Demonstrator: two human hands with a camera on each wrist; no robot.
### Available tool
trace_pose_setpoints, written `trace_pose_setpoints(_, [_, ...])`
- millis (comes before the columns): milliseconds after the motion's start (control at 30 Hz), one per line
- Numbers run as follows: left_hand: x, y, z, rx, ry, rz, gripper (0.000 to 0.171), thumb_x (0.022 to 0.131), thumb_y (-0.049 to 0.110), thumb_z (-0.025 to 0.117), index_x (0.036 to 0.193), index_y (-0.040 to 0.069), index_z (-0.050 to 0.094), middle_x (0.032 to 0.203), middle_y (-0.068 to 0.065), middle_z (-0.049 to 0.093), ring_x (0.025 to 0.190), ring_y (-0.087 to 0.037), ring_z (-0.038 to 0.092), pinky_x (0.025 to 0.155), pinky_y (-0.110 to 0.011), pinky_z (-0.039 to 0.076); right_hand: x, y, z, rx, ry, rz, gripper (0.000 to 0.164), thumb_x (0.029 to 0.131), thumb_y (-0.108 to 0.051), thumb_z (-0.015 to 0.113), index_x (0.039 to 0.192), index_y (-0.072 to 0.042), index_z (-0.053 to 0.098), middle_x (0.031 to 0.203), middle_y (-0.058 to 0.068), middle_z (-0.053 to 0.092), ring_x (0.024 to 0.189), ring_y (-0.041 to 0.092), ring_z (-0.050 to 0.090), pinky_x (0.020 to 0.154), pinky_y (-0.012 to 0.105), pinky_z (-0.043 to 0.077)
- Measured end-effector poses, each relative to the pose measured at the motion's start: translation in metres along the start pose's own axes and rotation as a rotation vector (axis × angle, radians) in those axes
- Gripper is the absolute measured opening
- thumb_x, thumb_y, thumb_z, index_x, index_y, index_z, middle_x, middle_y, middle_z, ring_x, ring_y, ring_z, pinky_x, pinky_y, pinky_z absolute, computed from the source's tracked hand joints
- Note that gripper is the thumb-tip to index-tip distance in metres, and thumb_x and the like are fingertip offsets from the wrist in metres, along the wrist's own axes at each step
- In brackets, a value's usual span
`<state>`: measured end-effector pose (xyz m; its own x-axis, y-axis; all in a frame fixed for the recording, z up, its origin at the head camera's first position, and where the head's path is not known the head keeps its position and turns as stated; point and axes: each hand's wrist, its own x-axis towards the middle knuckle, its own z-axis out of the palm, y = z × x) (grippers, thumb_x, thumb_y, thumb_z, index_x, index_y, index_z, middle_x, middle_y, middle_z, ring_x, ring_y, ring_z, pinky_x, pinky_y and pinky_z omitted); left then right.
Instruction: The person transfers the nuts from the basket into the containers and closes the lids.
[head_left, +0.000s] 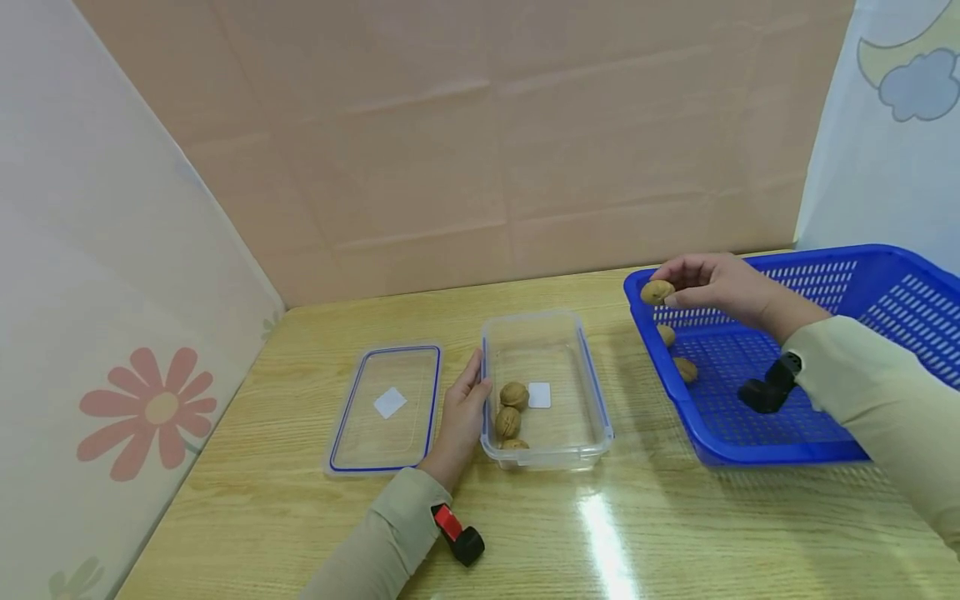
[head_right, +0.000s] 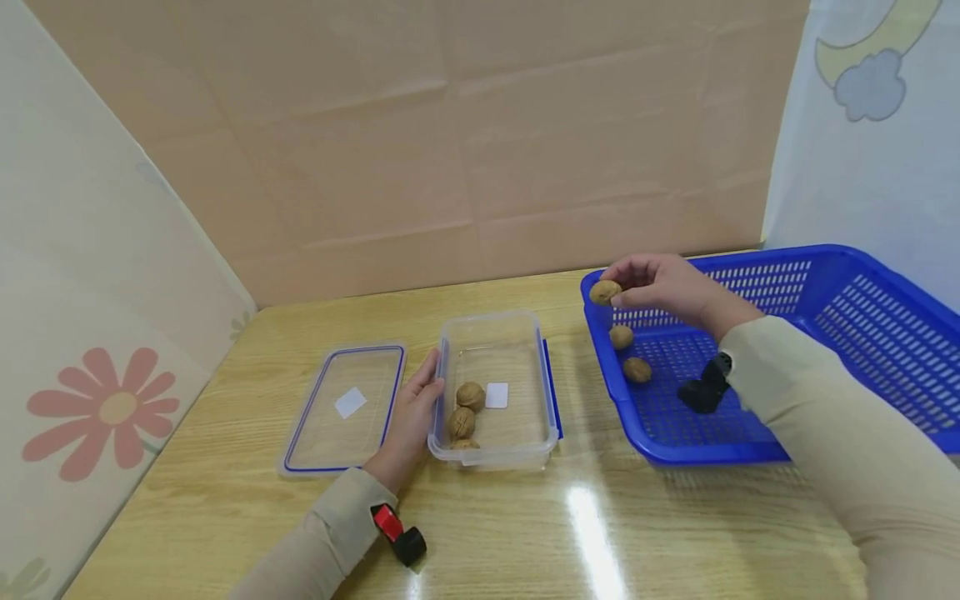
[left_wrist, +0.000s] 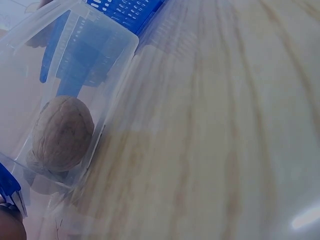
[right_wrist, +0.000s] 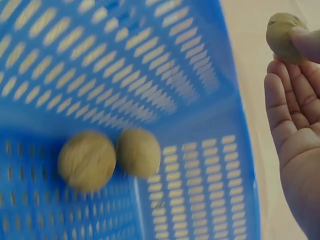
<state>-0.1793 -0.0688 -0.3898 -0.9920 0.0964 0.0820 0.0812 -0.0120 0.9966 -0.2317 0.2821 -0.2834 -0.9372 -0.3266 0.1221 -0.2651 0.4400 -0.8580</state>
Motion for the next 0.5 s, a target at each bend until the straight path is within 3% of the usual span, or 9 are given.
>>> trace_pose_setpoints(233, [0.001, -0.003, -0.001, 0.008, -0.008, -0.002, 0.051, 0.096, 0.004, 0.040, 0.145, 0.001, 0.025, 0.153, -0.010, 0.020, 0.141, -0.022, 0.016, 0.116, -0.036, 0.015, 0.008, -0.016, 0.011, 0.189, -0.104, -0.134, 0.031, 0.084, 0.005, 0.059, 0.102, -0.019, 0.065, 0.092, -0.008, 0.066, 0.085, 0.008, 0.061, 0.075, 0.018, 0.051])
trace_pose_setpoints(500, [0.002, -0.004, -0.001, 0.002, -0.007, 0.004, 0.051, 0.096, 0.004, 0.040, 0.144, 0.000, 0.024, 0.153, -0.011, 0.020, 0.141, -0.022, 0.016, 0.115, -0.035, 0.016, 0.017, -0.035, 0.037, 0.350, -0.225, -0.221, 0.029, 0.083, 0.007, 0.059, 0.102, -0.014, 0.066, 0.092, -0.003, 0.066, 0.085, 0.010, 0.061, 0.074, 0.019, 0.052])
